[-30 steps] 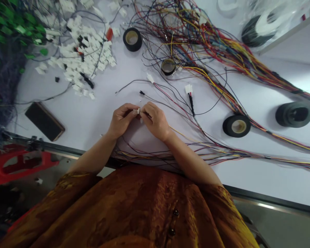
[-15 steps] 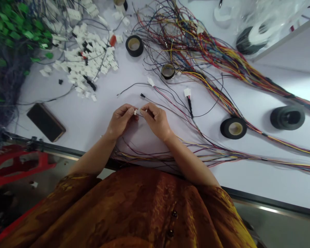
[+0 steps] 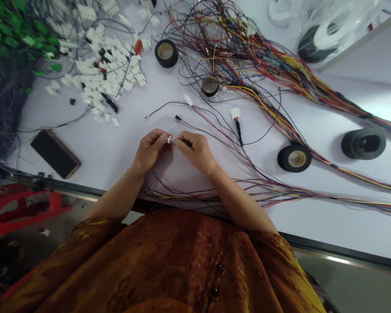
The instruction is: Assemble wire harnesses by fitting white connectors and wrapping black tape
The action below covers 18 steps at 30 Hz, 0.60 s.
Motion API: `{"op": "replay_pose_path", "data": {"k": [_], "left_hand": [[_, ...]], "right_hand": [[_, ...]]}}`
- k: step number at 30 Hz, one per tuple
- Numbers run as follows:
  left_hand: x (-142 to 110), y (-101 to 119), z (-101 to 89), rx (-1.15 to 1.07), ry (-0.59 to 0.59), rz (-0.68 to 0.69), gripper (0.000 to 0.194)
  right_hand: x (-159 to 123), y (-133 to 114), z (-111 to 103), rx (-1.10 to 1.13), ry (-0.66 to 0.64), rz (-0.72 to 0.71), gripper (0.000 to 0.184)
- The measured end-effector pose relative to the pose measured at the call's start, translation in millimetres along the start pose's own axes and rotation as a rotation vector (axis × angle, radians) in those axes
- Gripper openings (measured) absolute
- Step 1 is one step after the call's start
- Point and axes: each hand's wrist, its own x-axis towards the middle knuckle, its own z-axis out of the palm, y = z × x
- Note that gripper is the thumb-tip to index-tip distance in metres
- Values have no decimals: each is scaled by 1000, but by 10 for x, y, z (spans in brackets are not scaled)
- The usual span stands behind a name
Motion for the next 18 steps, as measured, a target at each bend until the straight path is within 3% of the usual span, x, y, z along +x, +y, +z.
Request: {"op": "replay_pose_path", "data": {"k": [7,18], "left_hand": [[-45,88,69,300,51,233,28],[-17,73,21,187,7,123,29]], "right_hand": [[-11,19,23,-39,-10,32,25],[25,13,-79,20,-107,21,18]]}}
